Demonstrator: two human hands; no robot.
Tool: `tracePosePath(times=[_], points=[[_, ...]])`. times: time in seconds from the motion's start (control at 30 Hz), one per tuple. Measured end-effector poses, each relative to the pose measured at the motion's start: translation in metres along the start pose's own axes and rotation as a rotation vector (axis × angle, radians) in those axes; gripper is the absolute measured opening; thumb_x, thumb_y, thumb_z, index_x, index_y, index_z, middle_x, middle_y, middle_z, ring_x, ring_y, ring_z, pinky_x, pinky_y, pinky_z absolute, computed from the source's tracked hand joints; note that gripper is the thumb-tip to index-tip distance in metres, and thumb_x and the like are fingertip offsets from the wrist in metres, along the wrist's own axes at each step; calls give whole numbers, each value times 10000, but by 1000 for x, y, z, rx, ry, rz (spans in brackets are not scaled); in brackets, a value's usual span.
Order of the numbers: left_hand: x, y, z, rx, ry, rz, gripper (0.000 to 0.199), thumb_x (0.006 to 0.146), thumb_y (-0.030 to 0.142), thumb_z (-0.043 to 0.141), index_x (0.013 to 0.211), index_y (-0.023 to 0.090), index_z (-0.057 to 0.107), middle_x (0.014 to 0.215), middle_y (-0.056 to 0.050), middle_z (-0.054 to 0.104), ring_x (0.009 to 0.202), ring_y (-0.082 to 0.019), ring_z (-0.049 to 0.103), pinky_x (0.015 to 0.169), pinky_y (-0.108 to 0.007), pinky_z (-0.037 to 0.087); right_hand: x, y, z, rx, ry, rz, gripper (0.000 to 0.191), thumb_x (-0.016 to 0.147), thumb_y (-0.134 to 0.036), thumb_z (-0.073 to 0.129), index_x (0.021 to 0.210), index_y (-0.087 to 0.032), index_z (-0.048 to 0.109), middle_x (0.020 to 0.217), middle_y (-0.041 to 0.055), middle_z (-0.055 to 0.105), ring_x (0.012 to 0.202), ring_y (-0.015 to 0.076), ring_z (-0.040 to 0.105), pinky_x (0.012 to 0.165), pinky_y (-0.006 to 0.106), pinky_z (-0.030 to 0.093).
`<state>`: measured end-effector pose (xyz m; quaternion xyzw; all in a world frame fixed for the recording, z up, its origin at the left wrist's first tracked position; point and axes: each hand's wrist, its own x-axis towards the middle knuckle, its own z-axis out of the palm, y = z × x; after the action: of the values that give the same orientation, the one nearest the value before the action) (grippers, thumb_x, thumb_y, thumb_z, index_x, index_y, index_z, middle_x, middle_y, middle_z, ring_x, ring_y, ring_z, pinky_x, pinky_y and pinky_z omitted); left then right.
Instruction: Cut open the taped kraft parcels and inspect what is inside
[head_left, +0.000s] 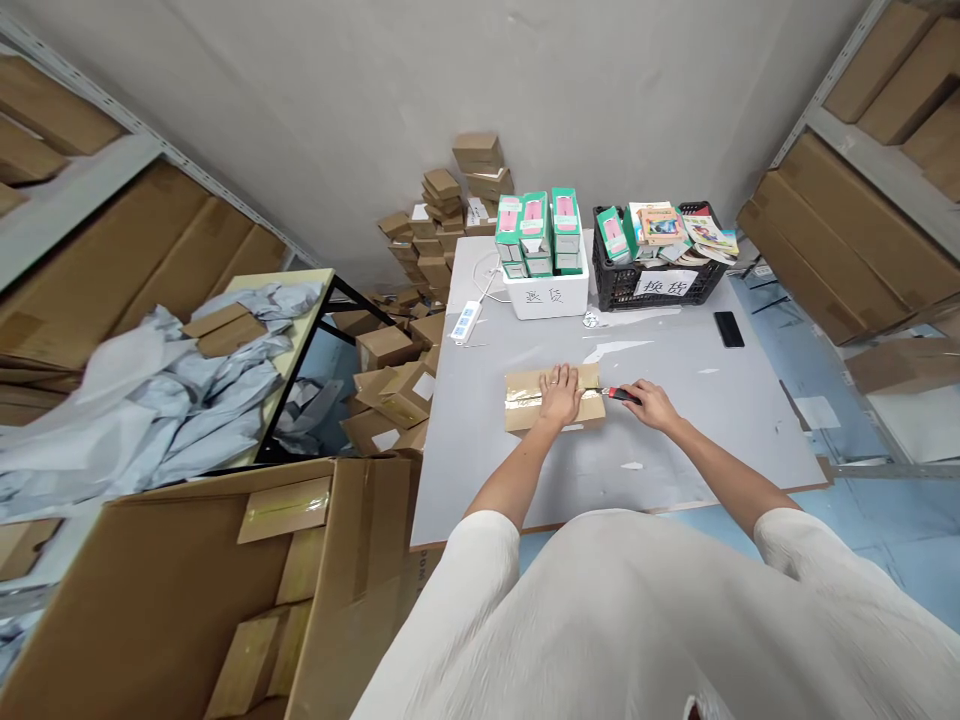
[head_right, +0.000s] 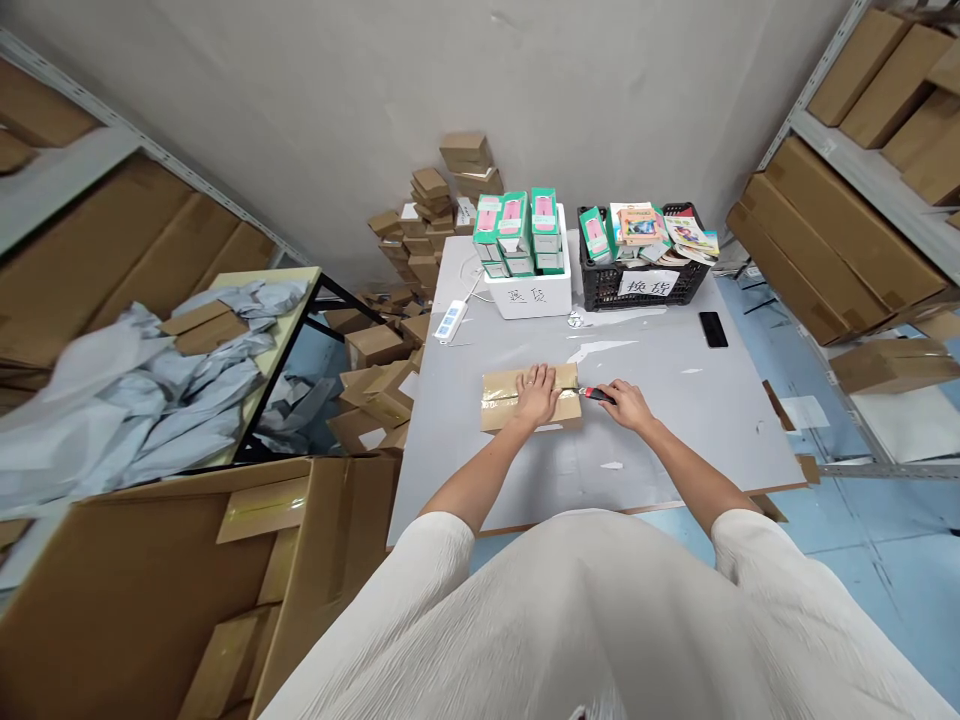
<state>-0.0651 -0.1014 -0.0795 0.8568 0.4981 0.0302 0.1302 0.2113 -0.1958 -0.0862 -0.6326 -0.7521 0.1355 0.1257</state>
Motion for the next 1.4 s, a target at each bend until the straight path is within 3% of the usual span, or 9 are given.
tracePosePath(times=[0.53,0.87,1.1,1.4], points=[[-7,6,-10,-9,-26,-42,677,1131,425,256,1754,186,366,1820,-171,344,1713,-348,229,1356,-648,173,9,11,-6,121,-42,-11,412,1100,-409,544,1466,-299,696,1261,125,724,1193,306,642,1019,414,481],[-10,10,-5,19,-1,-71,663,1132,411,254,1731,173,410,1816,-164,356,1705,-340,256,1351,-623,211,8,9,-6,202,-47,-24,411,1081,-437,569,1437,-292,714,1237,122,733,1152,306,662,1036,437,510],[-12,9,-7,30,-18,-60,669,1129,410,276,1759,202,363,1815,-161,359,1705,-345,258,1354,-617,201,7,15,-12,388,-93,-29,439,1051,-461,615,1418,-257,744,1162,109,759,1042,288,716,989,420,577],[-11,10,-7,29,-4,-58,674,1127,413,284,1765,208,354,1802,-166,385,1693,-352,282,1353,-622,200,5,-5,-13,231,-94,-47,406,1051,-381,651,1442,-301,730,1176,92,742,1083,270,712,980,376,562]])
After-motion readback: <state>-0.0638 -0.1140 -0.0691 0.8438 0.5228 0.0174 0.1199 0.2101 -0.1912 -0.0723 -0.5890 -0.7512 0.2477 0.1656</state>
